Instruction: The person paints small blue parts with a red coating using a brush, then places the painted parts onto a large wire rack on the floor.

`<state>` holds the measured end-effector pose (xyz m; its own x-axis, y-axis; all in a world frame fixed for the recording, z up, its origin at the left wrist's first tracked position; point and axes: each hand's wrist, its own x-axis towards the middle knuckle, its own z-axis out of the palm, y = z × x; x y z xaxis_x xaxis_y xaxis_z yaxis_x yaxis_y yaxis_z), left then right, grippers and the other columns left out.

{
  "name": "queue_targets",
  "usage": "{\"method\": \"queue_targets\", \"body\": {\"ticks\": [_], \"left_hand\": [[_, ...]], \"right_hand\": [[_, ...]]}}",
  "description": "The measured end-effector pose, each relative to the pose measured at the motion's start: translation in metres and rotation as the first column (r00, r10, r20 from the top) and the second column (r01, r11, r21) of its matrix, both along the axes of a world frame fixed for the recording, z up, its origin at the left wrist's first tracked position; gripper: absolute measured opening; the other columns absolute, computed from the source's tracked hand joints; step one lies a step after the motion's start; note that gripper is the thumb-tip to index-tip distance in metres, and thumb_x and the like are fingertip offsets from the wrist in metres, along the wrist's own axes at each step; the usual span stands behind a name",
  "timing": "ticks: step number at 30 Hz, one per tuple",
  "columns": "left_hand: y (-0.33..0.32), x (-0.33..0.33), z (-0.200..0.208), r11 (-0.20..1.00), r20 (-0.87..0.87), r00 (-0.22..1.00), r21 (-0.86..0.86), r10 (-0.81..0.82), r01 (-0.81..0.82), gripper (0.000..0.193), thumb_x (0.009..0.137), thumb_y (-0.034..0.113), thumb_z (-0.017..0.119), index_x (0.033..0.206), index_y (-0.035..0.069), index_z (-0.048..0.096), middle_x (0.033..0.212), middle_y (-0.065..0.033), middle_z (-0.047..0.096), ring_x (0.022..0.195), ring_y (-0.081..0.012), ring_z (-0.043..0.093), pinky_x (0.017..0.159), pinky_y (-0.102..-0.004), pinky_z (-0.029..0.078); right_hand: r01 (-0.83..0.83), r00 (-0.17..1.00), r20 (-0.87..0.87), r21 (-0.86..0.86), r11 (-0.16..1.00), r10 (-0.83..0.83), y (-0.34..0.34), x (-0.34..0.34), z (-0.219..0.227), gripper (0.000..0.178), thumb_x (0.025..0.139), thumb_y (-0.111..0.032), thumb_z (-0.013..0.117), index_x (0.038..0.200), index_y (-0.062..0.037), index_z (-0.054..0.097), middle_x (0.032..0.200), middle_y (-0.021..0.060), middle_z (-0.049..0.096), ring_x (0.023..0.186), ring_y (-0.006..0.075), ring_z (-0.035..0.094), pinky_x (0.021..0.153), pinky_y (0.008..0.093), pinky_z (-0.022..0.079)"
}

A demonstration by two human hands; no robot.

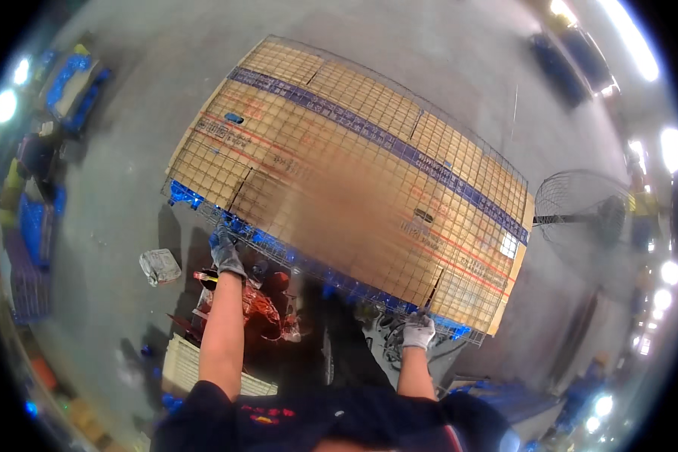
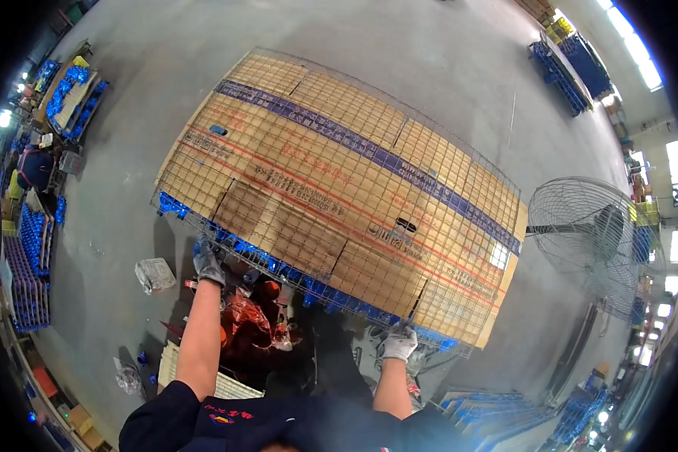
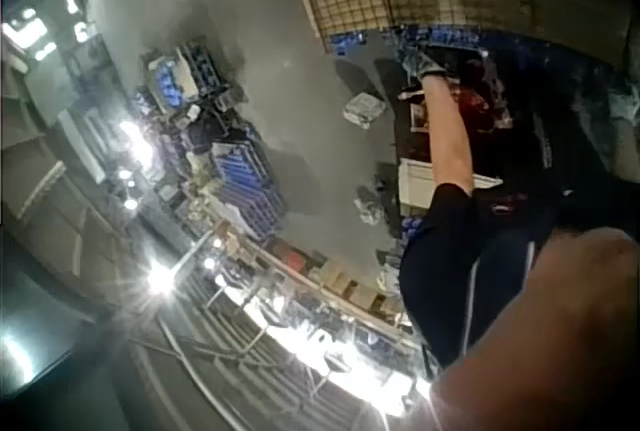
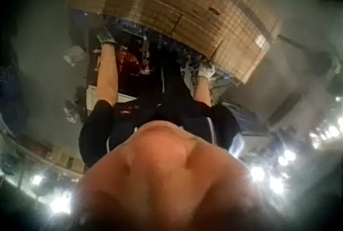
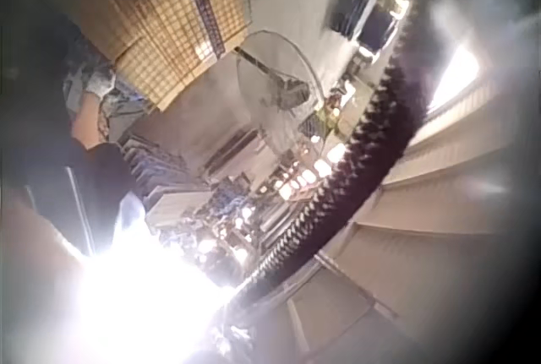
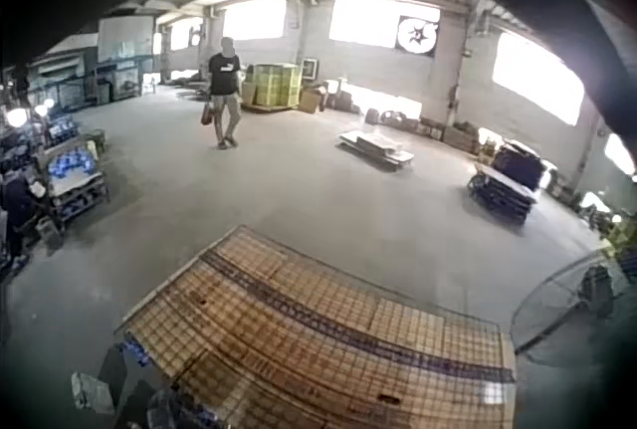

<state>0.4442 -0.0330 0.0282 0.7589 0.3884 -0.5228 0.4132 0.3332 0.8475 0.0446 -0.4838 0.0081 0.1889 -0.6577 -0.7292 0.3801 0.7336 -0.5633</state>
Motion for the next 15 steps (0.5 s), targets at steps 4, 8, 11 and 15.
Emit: {"method": "queue_targets", "body": {"ticks": [4, 8, 11, 15], "left_hand": [[0.067, -0.005, -0.084, 0.915, 0.040, 0.997, 0.396, 0.070, -0.080, 0.024, 0.100, 0.034, 0.064, 0.114, 0.014, 0.062, 0.083, -0.0004, 0.066, 0.066, -0.0141, 0.062, 0.051, -0.0290, 0.049], [-0.012, -0.021, 0.017, 0.990, -0.104, 0.994, 0.140, 0.039, -0.024, 0.027, 0.096, 0.040, 0.069, 0.113, 0.021, 0.059, 0.080, 0.0012, 0.062, 0.062, -0.0121, 0.059, 0.049, -0.0266, 0.047], [-0.001, -0.046, 0.062, 0.999, -0.125, 0.991, -0.026, -0.036, 0.033, 0.041, 0.095, 0.047, 0.069, 0.123, 0.020, 0.058, 0.112, -0.0023, 0.062, 0.084, -0.0178, 0.064, 0.067, -0.0339, 0.054], [0.012, -0.052, 0.067, 0.995, -0.147, 0.988, -0.084, -0.057, 0.045, 0.065, 0.095, 0.055, 0.066, 0.146, 0.018, 0.050, 0.134, -0.0095, 0.057, 0.105, -0.0275, 0.061, 0.096, -0.0462, 0.051]], "right_hand": [[0.028, 0.977, 0.210, 0.059, 0.998, -0.039, 0.014, 0.034, 0.009, 0.022, 0.094, -0.029, 0.058, 0.102, -0.0121, 0.070, 0.105, 0.0079, 0.074, 0.104, 0.0278, 0.067, 0.083, 0.0445, 0.053], [-0.023, 0.970, 0.241, 0.002, 1.000, 0.022, -0.001, 0.019, 0.015, 0.022, 0.099, -0.033, 0.059, 0.104, -0.0129, 0.065, 0.105, 0.0072, 0.071, 0.097, 0.0235, 0.064, 0.080, 0.0431, 0.055], [0.220, 0.950, 0.226, 0.012, 0.975, -0.217, 0.006, 0.051, 0.014, 0.018, 0.099, -0.029, 0.062, 0.101, -0.0118, 0.065, 0.097, 0.0066, 0.067, 0.092, 0.0227, 0.062, 0.086, 0.0410, 0.053], [0.139, 0.885, 0.452, -0.021, 0.990, -0.115, -0.008, 0.035, -0.007, 0.015, 0.096, -0.025, 0.067, 0.101, -0.0104, 0.066, 0.107, 0.0119, 0.069, 0.099, 0.0305, 0.064, 0.099, 0.0479, 0.051]]}}
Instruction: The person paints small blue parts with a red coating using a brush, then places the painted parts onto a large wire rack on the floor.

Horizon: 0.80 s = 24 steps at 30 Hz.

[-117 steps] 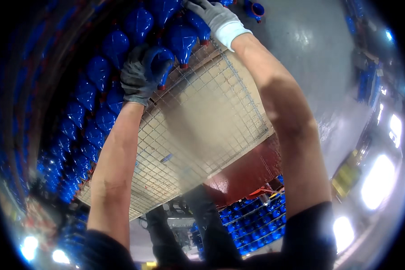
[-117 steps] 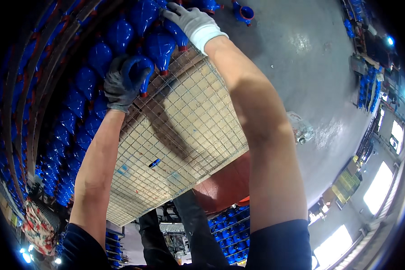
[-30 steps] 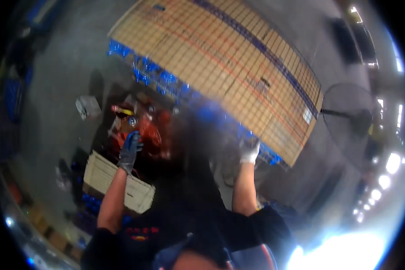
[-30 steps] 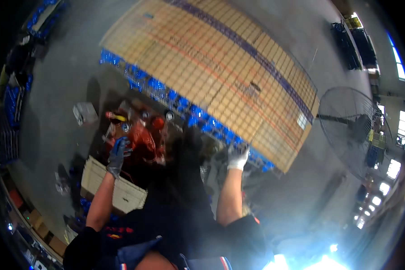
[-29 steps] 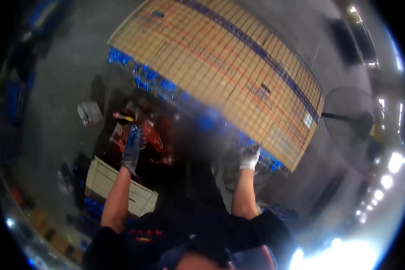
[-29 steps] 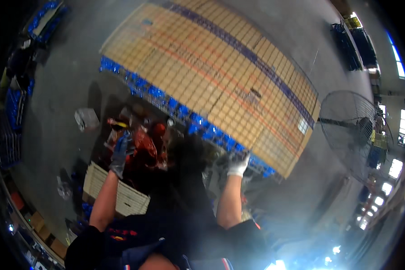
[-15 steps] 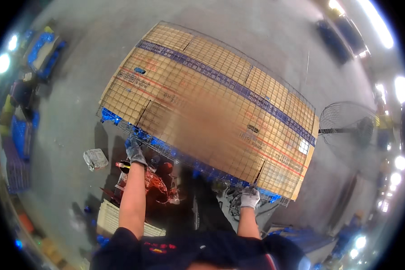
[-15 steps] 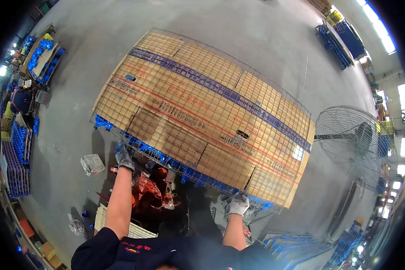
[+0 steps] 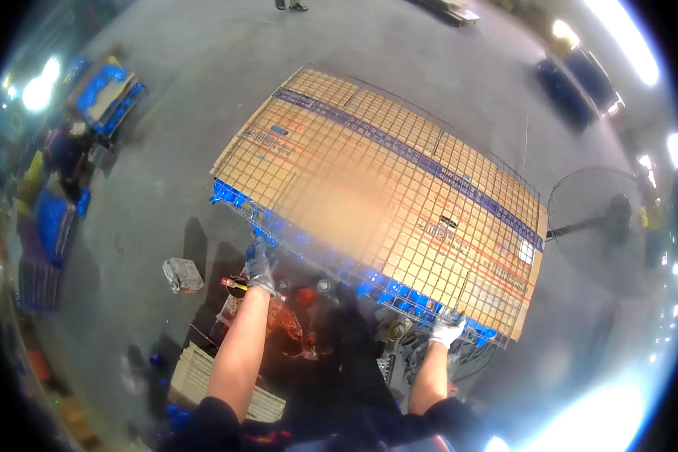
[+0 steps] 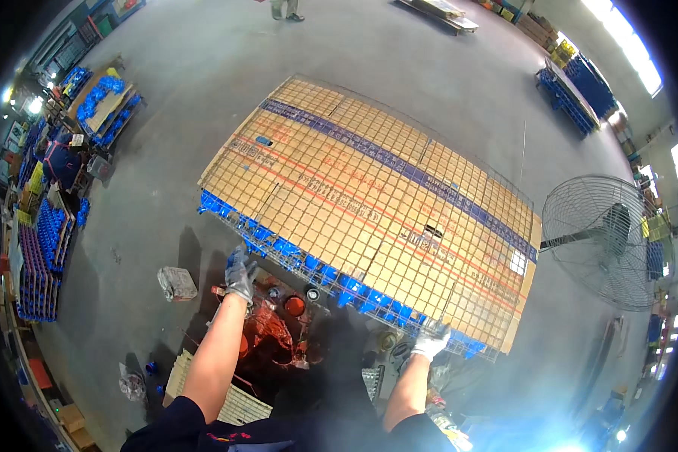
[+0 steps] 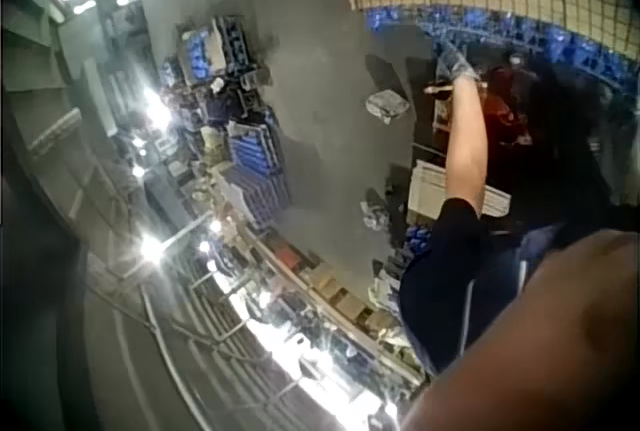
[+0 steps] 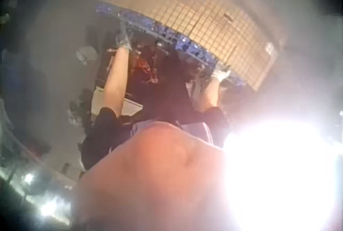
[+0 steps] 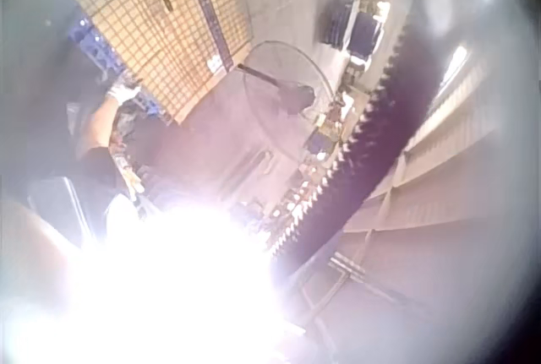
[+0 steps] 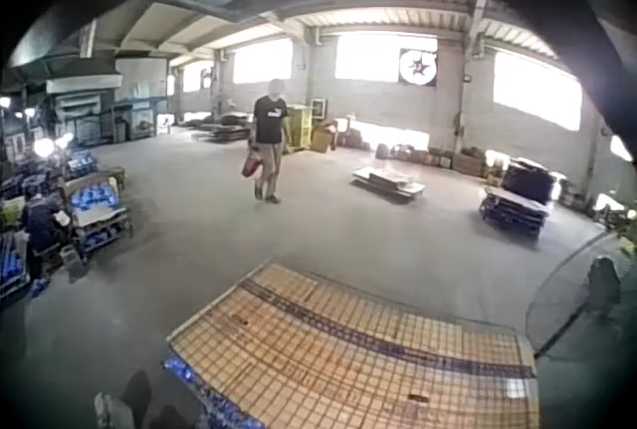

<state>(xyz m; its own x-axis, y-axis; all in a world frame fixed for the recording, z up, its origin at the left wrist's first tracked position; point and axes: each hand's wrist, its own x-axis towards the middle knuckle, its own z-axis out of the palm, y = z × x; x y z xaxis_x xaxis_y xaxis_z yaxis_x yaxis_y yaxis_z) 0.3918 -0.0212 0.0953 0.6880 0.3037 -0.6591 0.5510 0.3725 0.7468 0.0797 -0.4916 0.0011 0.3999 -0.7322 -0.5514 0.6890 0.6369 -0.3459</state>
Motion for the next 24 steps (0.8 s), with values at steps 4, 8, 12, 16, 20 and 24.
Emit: {"method": "queue_targets", "body": {"ticks": [4, 8, 12, 16, 20, 24], "left_hand": [[-0.008, 0.023, -0.011, 1.000, -0.017, 1.000, -0.014, 0.025, -0.026, 0.062, 0.097, 0.054, 0.064, 0.141, 0.012, 0.055, 0.129, -0.0110, 0.061, 0.101, -0.0248, 0.062, 0.093, -0.0444, 0.052], [0.000, 0.044, -0.049, 0.984, -0.064, 0.993, -0.140, 0.100, -0.108, 0.060, 0.090, 0.058, 0.070, 0.137, 0.024, 0.059, 0.133, -0.0002, 0.064, 0.110, -0.0217, 0.064, 0.092, -0.0437, 0.051], [0.004, 0.058, -0.072, 0.973, 0.177, 0.984, -0.232, 0.028, 0.014, 0.059, 0.106, 0.049, 0.046, 0.150, 0.010, 0.049, 0.151, -0.0086, 0.052, 0.130, -0.0258, 0.054, 0.107, -0.0483, 0.046], [-0.012, 0.078, -0.068, 0.796, 0.290, 0.957, -0.583, 0.016, 0.163, 0.053, 0.101, 0.046, 0.059, 0.141, 0.012, 0.059, 0.137, -0.0079, 0.064, 0.122, -0.0262, 0.062, 0.103, -0.0445, 0.050], [-0.037, 0.093, -0.016, 0.703, 0.444, 0.896, -0.642, 0.016, 0.306, 0.051, 0.102, 0.040, 0.057, 0.143, 0.009, 0.056, 0.141, -0.0111, 0.062, 0.128, -0.0306, 0.058, 0.110, -0.0466, 0.047], [-0.021, 0.110, -0.010, 0.840, 0.602, 0.793, -0.377, -0.097, 0.390, 0.050, 0.101, 0.034, 0.060, 0.143, 0.008, 0.055, 0.139, -0.0103, 0.063, 0.125, -0.0277, 0.061, 0.105, -0.0431, 0.051]], "right_hand": [[-0.087, 0.995, -0.047, -0.039, 0.995, 0.085, -0.005, -0.015, -0.005, 0.018, 0.095, -0.016, 0.066, 0.106, -0.0018, 0.067, 0.110, 0.0151, 0.070, 0.105, 0.0325, 0.065, 0.102, 0.0506, 0.050], [-0.191, 0.980, -0.086, -0.180, 0.965, 0.179, -0.003, -0.031, 0.018, 0.022, 0.093, -0.011, 0.070, 0.110, 0.0029, 0.066, 0.117, 0.0181, 0.069, 0.113, 0.0333, 0.062, 0.101, 0.0473, 0.051], [-0.309, 0.917, -0.327, -0.228, 0.923, 0.226, -0.001, -0.043, 0.071, 0.027, 0.092, -0.004, 0.069, 0.117, 0.0055, 0.066, 0.124, 0.0174, 0.068, 0.117, 0.0318, 0.063, 0.107, 0.0476, 0.049], [-0.407, 0.842, -0.491, -0.307, 0.860, 0.223, 0.004, -0.027, 0.110, 0.014, 0.096, -0.001, 0.064, 0.109, 0.0038, 0.068, 0.108, 0.0151, 0.072, 0.100, 0.0248, 0.069, 0.094, 0.0378, 0.056], [-0.734, 0.495, -0.858, -0.496, 0.464, -0.133, 0.010, -0.015, 0.145, 0.005, 0.097, 0.001, 0.066, 0.100, 0.0035, 0.068, 0.094, 0.0076, 0.069, 0.082, 0.0143, 0.064, 0.073, 0.0283, 0.057], [-0.700, 0.569, -0.801, -0.590, 0.402, -0.186, 0.015, -0.005, 0.162, 0.006, 0.092, 0.006, 0.066, 0.095, 0.0013, 0.066, 0.092, 0.0061, 0.067, 0.083, 0.0157, 0.064, 0.077, 0.0331, 0.057]]}}
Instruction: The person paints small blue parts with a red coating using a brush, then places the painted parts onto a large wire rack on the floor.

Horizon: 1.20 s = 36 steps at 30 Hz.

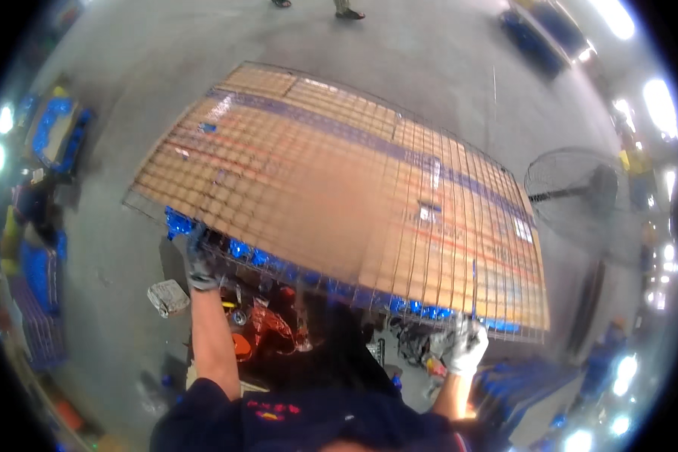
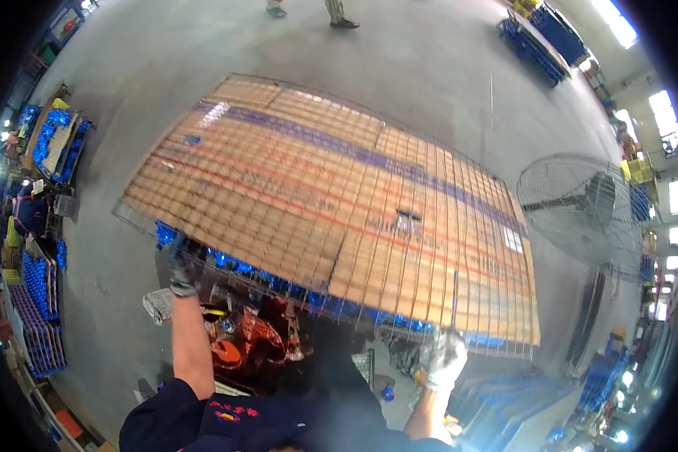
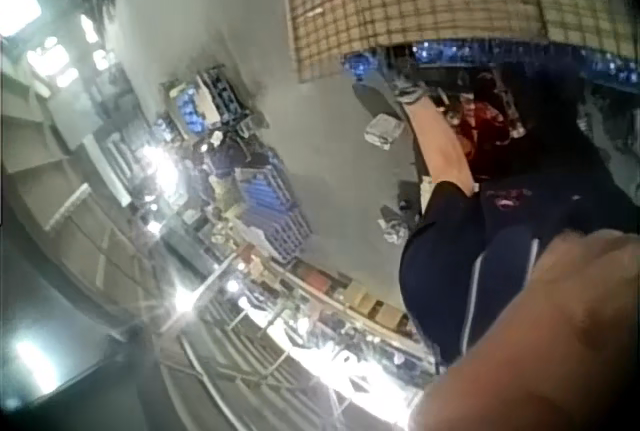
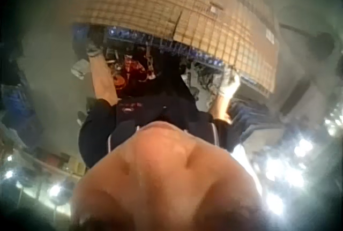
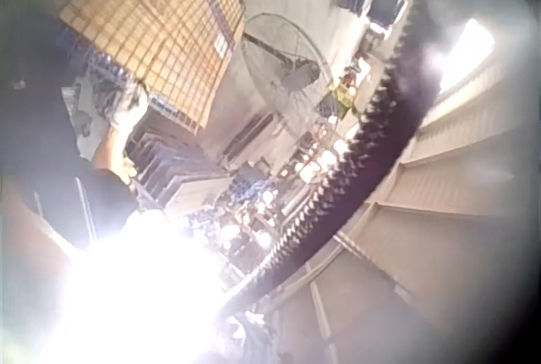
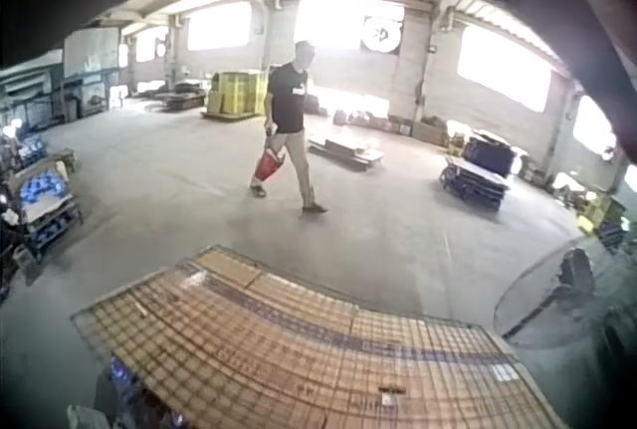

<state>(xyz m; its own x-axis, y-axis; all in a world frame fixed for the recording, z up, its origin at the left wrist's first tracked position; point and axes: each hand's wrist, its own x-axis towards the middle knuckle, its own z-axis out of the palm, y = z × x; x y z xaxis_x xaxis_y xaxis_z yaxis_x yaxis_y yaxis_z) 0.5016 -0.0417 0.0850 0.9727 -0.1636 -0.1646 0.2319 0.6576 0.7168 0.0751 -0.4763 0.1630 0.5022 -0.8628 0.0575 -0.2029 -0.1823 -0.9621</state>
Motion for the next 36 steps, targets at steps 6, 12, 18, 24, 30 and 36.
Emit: {"method": "queue_targets", "body": {"ticks": [6, 12, 18, 24, 30, 36], "left_hand": [[-0.004, 0.033, 0.138, 0.997, 0.052, 0.998, 0.075, -0.040, 0.036, 0.037, 0.099, 0.021, 0.061, 0.133, 0.006, 0.061, 0.129, -0.0132, 0.068, 0.119, -0.0288, 0.065, 0.104, -0.0448, 0.054], [0.073, 0.071, 0.174, 0.998, 0.369, 0.929, 0.059, -0.030, 0.009, 0.041, 0.101, 0.026, 0.056, 0.130, -0.001, 0.064, 0.131, -0.0187, 0.067, 0.122, -0.0329, 0.064, 0.105, -0.0526, 0.053], [0.126, 0.109, 0.276, 0.839, 0.464, 0.817, 0.242, 0.341, -0.488, 0.044, 0.105, 0.023, 0.047, 0.140, -0.003, 0.056, 0.142, -0.0240, 0.058, 0.130, -0.0415, 0.057, 0.112, -0.0593, 0.046], [0.198, 0.152, 0.335, 0.800, 0.637, 0.716, 0.251, 0.287, -0.545, 0.042, 0.105, 0.013, 0.047, 0.143, -0.004, 0.049, 0.146, -0.0261, 0.053, 0.133, -0.0407, 0.054, 0.114, -0.0542, 0.044], [0.185, 0.219, 0.343, 0.684, 0.810, 0.586, 0.437, -0.016, -0.584, 0.044, 0.104, 0.004, 0.049, 0.146, -0.005, 0.044, 0.151, -0.0257, 0.048, 0.135, -0.0373, 0.053, 0.116, -0.0471, 0.043], [0.061, 0.280, 0.315, 0.269, 0.831, 0.430, 0.531, -0.354, -0.804, 0.044, 0.098, -0.001, 0.063, 0.141, -0.002, 0.050, 0.141, -0.0203, 0.059, 0.129, -0.0277, 0.058, 0.108, -0.0385, 0.049]], "right_hand": [[0.185, 0.978, -0.049, -0.250, 0.950, -0.204, 0.010, 0.031, 0.086, 0.017, 0.089, -0.002, 0.078, 0.101, -0.0006, 0.066, 0.101, 0.0081, 0.071, 0.092, 0.0172, 0.065, 0.087, 0.0315, 0.055], [0.223, 0.973, 0.114, -0.215, 0.951, -0.202, 0.019, 0.046, 0.113, 0.031, 0.087, -0.005, 0.081, 0.113, -0.0011, 0.064, 0.115, 0.0152, 0.070, 0.104, 0.0216, 0.068, 0.095, 0.0363, 0.056], [0.022, 0.813, 0.581, 0.041, 0.999, -0.042, 0.002, 0.137, 0.160, 0.025, 0.099, -0.010, 0.062, 0.117, 0.0072, 0.061, 0.125, 0.0241, 0.065, 0.115, 0.0307, 0.065, 0.106, 0.0510, 0.054], [-0.399, 0.505, 0.861, 0.290, 0.870, -0.055, -0.033, 0.239, 0.190, 0.031, 0.093, -0.010, 0.057, 0.118, 0.0075, 0.065, 0.120, 0.0181, 0.070, 0.118, 0.0327, 0.064, 0.114, 0.0601, 0.043], [-0.675, 0.316, 0.949, 0.212, 0.707, 0.017, -0.102, 0.362, 0.180, 0.035, 0.090, -0.011, 0.062, 0.117, 0.0107, 0.064, 0.119, 0.0218, 0.069, 0.106, 0.0352, 0.069, 0.107, 0.0623, 0.050], [-0.704, 0.293, 0.956, 0.217, 0.677, -0.002, -0.185, 0.439, 0.146, 0.031, 0.085, -0.008, 0.062, 0.110, 0.0099, 0.067, 0.124, 0.0251, 0.066, 0.121, 0.0401, 0.062, 0.113, 0.0641, 0.042]]}}
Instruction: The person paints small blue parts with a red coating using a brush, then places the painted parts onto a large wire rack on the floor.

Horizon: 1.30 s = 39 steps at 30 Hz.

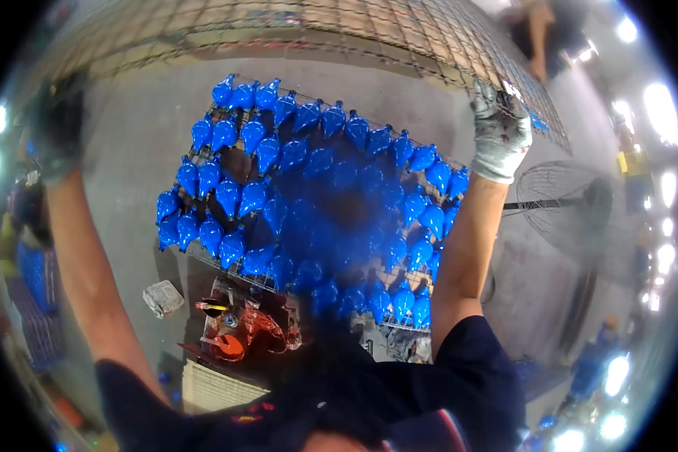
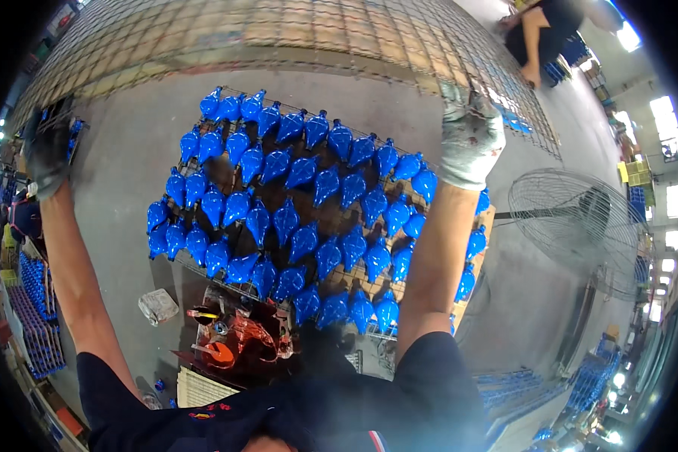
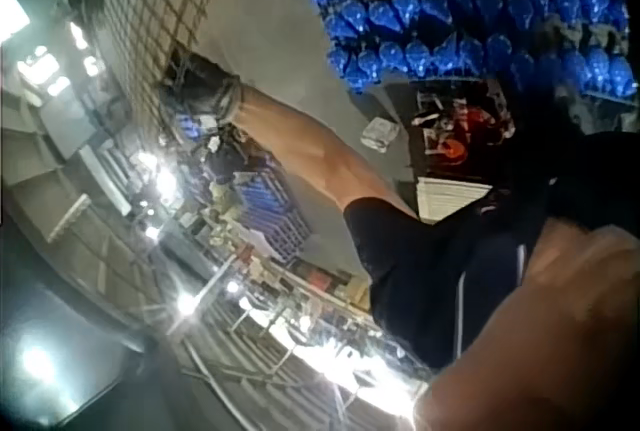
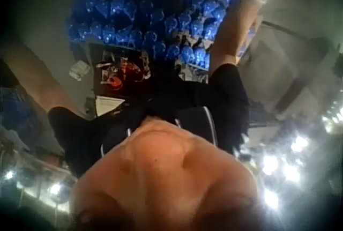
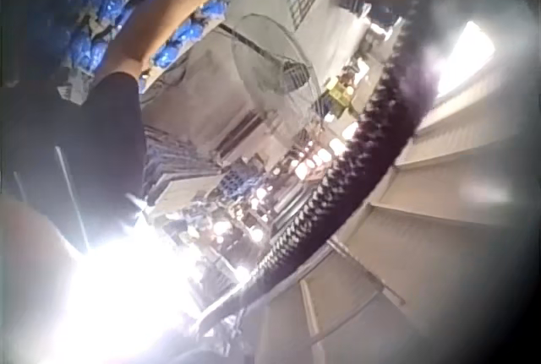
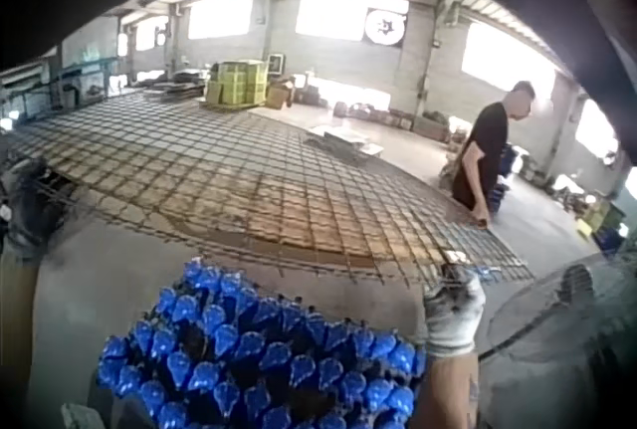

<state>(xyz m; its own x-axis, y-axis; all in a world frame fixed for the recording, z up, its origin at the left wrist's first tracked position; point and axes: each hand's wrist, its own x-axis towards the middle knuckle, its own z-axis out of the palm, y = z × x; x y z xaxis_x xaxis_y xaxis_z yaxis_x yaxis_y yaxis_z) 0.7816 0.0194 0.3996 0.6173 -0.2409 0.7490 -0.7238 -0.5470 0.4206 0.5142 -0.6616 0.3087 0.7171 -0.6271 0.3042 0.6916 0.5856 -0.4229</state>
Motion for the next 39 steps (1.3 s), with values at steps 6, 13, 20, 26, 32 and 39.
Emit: {"method": "queue_targets", "body": {"ticks": [6, 13, 20, 26, 32, 39], "left_hand": [[-0.116, 0.139, -0.057, 0.868, -0.279, 0.875, -0.424, -0.395, 0.257, 0.037, 0.092, 0.003, 0.071, 0.127, -0.003, 0.059, 0.130, -0.0193, 0.065, 0.121, -0.0291, 0.062, 0.106, -0.0425, 0.053], [-0.227, 0.251, -0.143, 0.247, -0.258, 0.193, -0.966, -0.947, -0.080, 0.037, 0.092, 0.003, 0.069, 0.122, -0.012, 0.054, 0.133, -0.0315, 0.055, 0.130, -0.0458, 0.051, 0.116, -0.0632, 0.042], [-0.346, 0.204, -0.247, 0.625, -0.724, 0.292, -0.688, -0.625, -0.368, 0.069, 0.091, 0.007, 0.074, 0.150, 0.009, 0.039, 0.146, -0.0263, 0.035, 0.128, -0.0455, 0.050, 0.102, -0.0569, 0.058], [-0.242, 0.142, -0.293, 0.659, -0.731, 0.453, -0.671, -0.510, -0.341, 0.050, 0.105, 0.028, 0.055, 0.150, 0.011, 0.042, 0.155, -0.0135, 0.044, 0.127, -0.0387, 0.055, 0.104, -0.0504, 0.053], [-0.063, -0.026, -0.295, 0.778, -0.782, 0.554, -0.526, -0.285, -0.343, 0.060, 0.101, 0.023, 0.062, 0.154, 0.009, 0.037, 0.149, -0.0167, 0.051, 0.122, -0.0315, 0.061, 0.105, -0.0456, 0.048], [0.086, -0.439, -0.373, 0.745, -0.974, 0.089, -0.217, -0.208, -0.631, 0.035, 0.095, 0.014, 0.068, 0.128, 0.008, 0.061, 0.105, -0.0033, 0.063, 0.089, -0.0147, 0.062, 0.076, -0.0323, 0.056]], "right_hand": [[0.023, 0.992, -0.126, 0.029, 0.999, -0.019, -0.080, 0.043, -0.035, 0.037, 0.085, -0.003, 0.059, 0.119, 0.0113, 0.058, 0.128, 0.0278, 0.062, 0.122, 0.0435, 0.060, 0.108, 0.0642, 0.048], [0.130, 0.925, -0.377, 0.226, 0.965, -0.037, -0.183, 0.094, -0.146, 0.015, 0.078, 0.001, 0.057, 0.091, 0.0083, 0.060, 0.106, 0.0286, 0.067, 0.106, 0.0488, 0.063, 0.101, 0.0720, 0.050], [0.309, 0.689, -0.721, 0.383, 0.871, 0.074, -0.205, 0.090, -0.229, 0.056, 0.103, -0.021, 0.053, 0.151, 0.0003, 0.034, 0.163, 0.0226, 0.028, 0.143, 0.0503, 0.035, 0.114, 0.0714, 0.035], [-0.108, 0.551, -0.830, -0.178, 0.978, -0.090, -0.119, 0.013, -0.195, 0.068, 0.104, -0.027, 0.055, 0.156, 0.0032, 0.023, 0.162, 0.0217, 0.021, 0.141, 0.0510, 0.038, 0.107, 0.0647, 0.044], [-0.216, 0.471, -0.830, -0.437, 0.873, -0.299, -0.081, -0.080, -0.187, 0.057, 0.103, -0.029, 0.058, 0.144, 0.0074, 0.043, 0.143, 0.0196, 0.052, 0.122, 0.0380, 0.062, 0.097, 0.0484, 0.057], [-0.927, 0.251, -0.948, -0.177, 0.331, 0.197, 0.106, -0.128, -0.160, 0.045, 0.100, -0.032, 0.063, 0.126, 0.0039, 0.065, 0.124, 0.0156, 0.070, 0.111, 0.0251, 0.069, 0.093, 0.0371, 0.055]]}}
